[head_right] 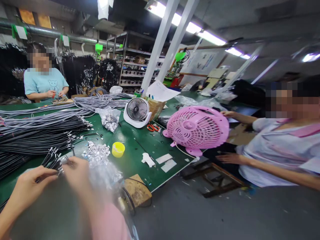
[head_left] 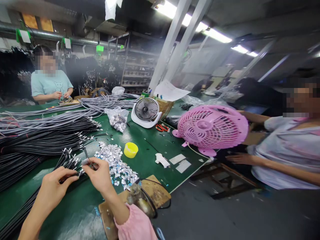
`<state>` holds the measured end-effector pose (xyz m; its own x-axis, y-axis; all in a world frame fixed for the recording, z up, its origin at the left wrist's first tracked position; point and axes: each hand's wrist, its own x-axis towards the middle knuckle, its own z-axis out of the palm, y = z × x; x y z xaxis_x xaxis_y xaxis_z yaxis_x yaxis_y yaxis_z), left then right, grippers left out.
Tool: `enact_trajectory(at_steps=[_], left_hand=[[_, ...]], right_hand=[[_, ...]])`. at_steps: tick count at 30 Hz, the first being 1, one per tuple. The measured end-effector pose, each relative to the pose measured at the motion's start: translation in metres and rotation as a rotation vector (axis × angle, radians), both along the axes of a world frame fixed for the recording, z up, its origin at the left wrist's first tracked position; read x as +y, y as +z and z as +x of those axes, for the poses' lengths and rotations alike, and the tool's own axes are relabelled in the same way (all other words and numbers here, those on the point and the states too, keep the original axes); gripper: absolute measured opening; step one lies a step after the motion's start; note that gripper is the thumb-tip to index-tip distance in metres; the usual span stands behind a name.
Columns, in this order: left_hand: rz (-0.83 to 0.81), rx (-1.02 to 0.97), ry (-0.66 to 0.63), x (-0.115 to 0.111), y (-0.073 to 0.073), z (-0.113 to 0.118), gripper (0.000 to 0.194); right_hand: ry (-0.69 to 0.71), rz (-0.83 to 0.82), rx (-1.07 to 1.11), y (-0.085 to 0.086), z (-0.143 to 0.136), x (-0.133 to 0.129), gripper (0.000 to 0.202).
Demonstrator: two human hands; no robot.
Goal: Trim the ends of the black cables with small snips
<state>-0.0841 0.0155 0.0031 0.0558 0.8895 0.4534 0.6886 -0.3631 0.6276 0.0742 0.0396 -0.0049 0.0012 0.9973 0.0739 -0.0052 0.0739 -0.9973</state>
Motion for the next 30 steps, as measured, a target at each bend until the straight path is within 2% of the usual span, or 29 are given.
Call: enact_trajectory(at_steps=[2, 5, 8, 12, 18, 23, 30], left_hand=[[0.007, -0.005, -0.008, -0.001, 0.0, 0.0, 0.04], [0.008, -0.012, -0.032, -0.002, 0.002, 0.002, 0.043], [0.004, -0.011, -0.054, -0.003, 0.003, 0.005, 0.043], [-0.008, -0.017, -0.069, -0.005, 0.005, 0.01, 0.04], [0.0, -0.075, 0.002, -0.007, 0.003, 0.015, 0.025], [0.052, -0.097, 0.049, -0.011, 0.005, 0.02, 0.034], [0.179, -0.03, 0.053, -0.011, 0.004, 0.021, 0.024]], right_hand=[[-0.001, -0.01, 0.066, 0.004, 0.002, -0.001, 0.024], [0.075, 0.013, 0.12, 0.006, 0.003, -0.004, 0.036], [0.111, 0.024, 0.125, 0.004, 0.0, -0.005, 0.018], [0.059, -0.034, 0.107, 0.001, -0.002, -0.004, 0.005], [0.047, -0.08, 0.117, 0.001, -0.001, 0.001, 0.012], [0.068, -0.056, 0.156, -0.002, -0.001, 0.001, 0.015], [0.051, -0.06, 0.151, -0.002, -0.001, 0.0, 0.015]])
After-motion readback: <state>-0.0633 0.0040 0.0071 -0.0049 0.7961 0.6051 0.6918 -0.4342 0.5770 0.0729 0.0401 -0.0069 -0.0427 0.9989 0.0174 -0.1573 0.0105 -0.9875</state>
